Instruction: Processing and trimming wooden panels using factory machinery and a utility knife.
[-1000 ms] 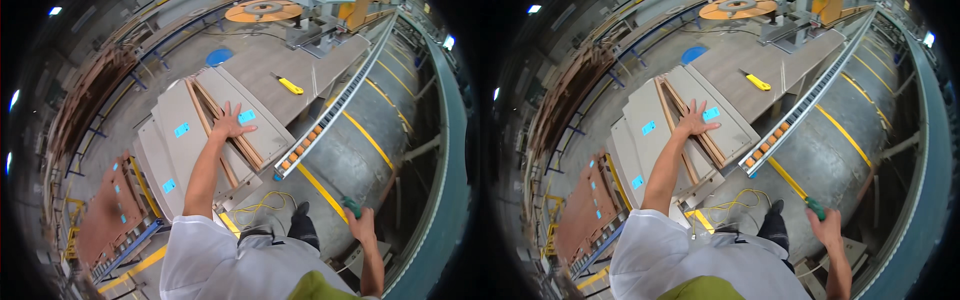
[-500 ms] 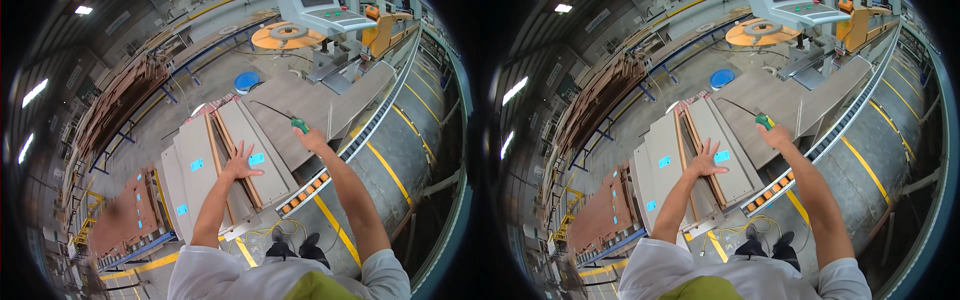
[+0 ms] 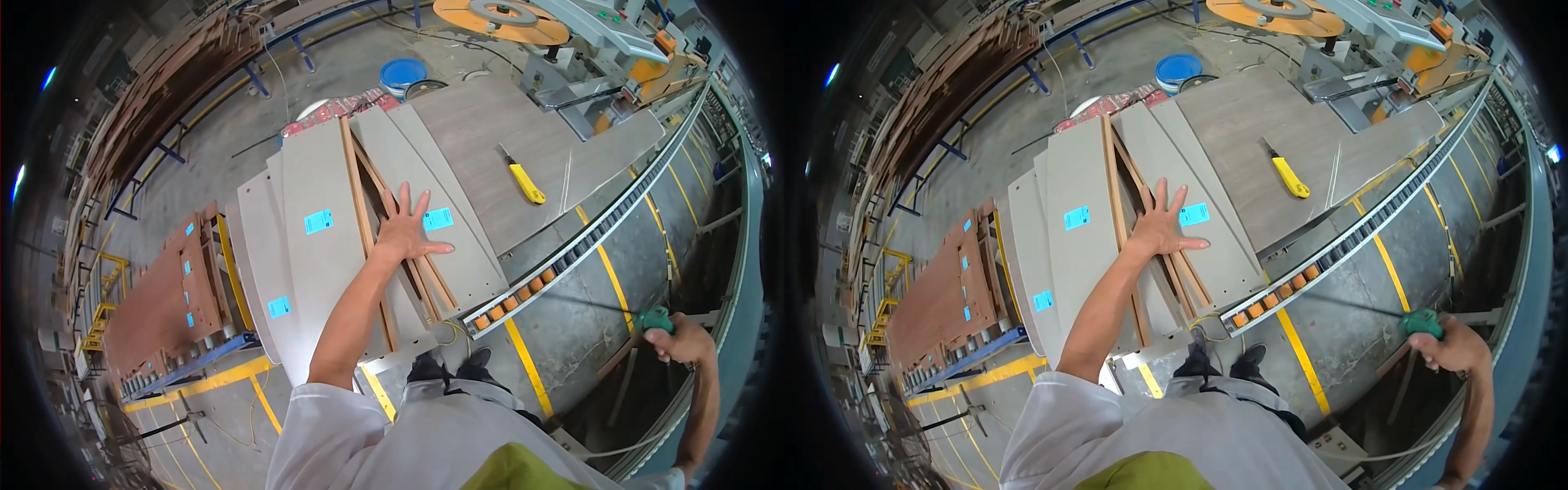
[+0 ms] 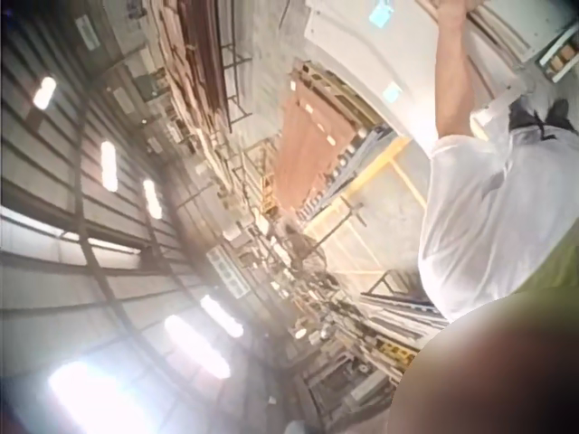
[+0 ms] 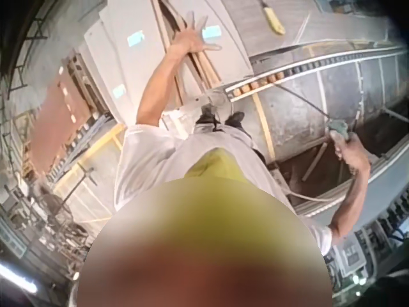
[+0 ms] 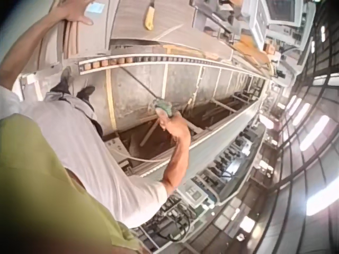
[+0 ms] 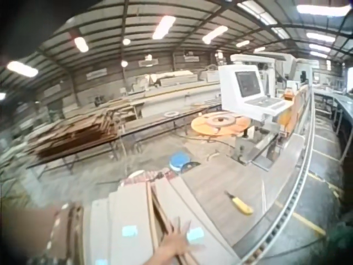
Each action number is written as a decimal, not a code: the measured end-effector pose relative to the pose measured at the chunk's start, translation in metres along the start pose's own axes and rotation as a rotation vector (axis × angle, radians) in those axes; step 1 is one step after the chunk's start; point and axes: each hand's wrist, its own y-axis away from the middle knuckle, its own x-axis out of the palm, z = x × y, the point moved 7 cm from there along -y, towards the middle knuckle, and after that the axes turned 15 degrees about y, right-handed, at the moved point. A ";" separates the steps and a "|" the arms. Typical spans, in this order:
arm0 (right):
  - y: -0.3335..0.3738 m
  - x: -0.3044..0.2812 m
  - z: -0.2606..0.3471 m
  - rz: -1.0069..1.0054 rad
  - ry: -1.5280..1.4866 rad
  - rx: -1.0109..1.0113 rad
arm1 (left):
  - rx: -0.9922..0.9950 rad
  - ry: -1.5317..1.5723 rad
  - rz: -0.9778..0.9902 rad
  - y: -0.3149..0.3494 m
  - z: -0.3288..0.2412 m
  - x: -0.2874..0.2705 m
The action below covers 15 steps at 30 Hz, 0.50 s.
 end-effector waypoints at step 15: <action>0.033 0.072 0.108 -0.092 0.393 -0.541 | 0.057 0.058 -0.045 0.004 0.010 0.004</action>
